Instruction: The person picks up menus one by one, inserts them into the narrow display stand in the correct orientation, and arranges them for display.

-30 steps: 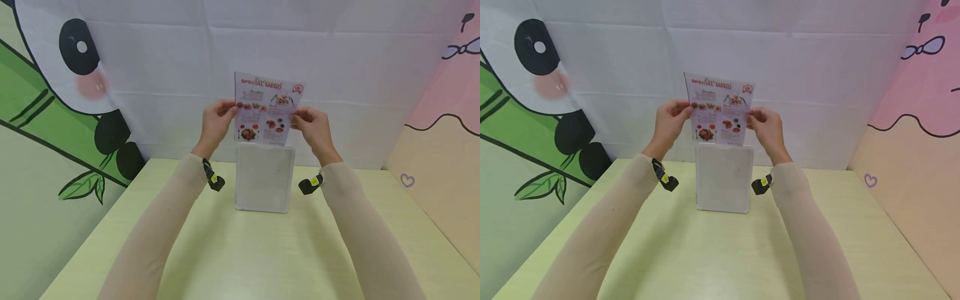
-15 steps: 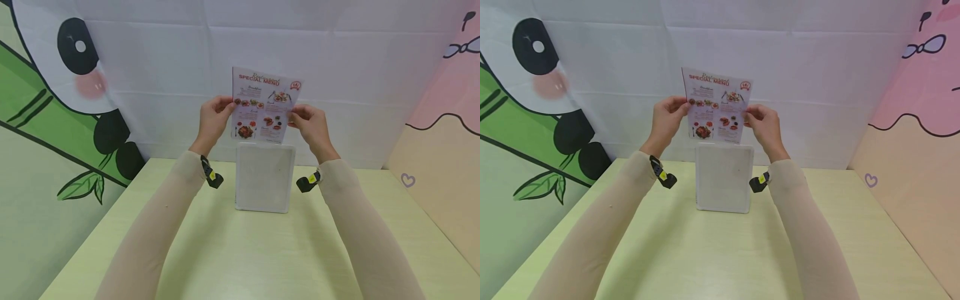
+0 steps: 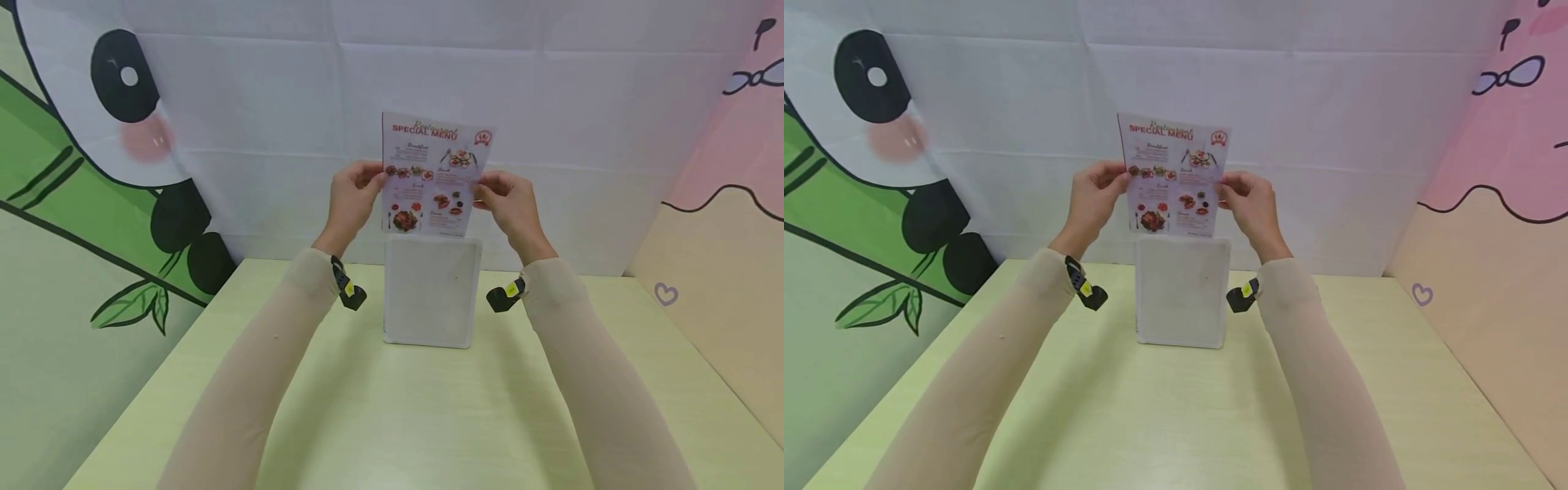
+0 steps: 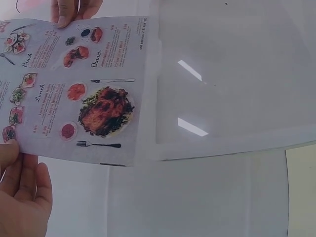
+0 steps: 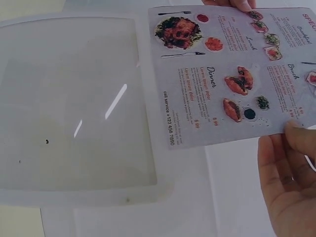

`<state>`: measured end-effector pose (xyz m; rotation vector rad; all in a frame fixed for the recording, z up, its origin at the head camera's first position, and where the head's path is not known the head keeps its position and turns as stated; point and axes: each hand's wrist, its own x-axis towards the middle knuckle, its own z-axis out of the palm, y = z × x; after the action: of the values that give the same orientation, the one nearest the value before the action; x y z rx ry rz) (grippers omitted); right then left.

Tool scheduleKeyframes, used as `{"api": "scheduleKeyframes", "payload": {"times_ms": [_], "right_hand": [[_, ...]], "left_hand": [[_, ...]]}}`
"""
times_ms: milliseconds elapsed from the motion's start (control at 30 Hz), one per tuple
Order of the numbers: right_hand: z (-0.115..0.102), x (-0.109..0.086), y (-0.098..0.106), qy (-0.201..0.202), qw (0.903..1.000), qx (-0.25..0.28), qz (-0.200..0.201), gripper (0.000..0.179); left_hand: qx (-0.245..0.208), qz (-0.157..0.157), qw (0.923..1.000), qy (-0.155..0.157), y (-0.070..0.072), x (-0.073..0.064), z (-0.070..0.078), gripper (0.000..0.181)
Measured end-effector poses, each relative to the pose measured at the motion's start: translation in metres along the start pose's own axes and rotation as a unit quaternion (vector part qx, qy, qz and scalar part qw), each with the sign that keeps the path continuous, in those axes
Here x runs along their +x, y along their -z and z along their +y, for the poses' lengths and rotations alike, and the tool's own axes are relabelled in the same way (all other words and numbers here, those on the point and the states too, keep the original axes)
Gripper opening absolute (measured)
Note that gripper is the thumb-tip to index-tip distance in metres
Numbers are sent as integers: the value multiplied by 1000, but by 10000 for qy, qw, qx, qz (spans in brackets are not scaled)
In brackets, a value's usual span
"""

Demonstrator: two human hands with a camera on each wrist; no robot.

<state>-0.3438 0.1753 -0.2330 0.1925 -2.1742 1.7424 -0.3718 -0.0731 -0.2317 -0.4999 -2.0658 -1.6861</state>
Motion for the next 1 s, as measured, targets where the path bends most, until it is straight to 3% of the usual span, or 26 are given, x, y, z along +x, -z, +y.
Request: {"api": "scheduleKeyframes", "payload": {"times_ms": [1000], "right_hand": [[0, 1, 6, -54, 9991, -415, -13, 24]], "left_hand": [[-157, -212, 9995, 177, -7, -1, -6, 19]]}}
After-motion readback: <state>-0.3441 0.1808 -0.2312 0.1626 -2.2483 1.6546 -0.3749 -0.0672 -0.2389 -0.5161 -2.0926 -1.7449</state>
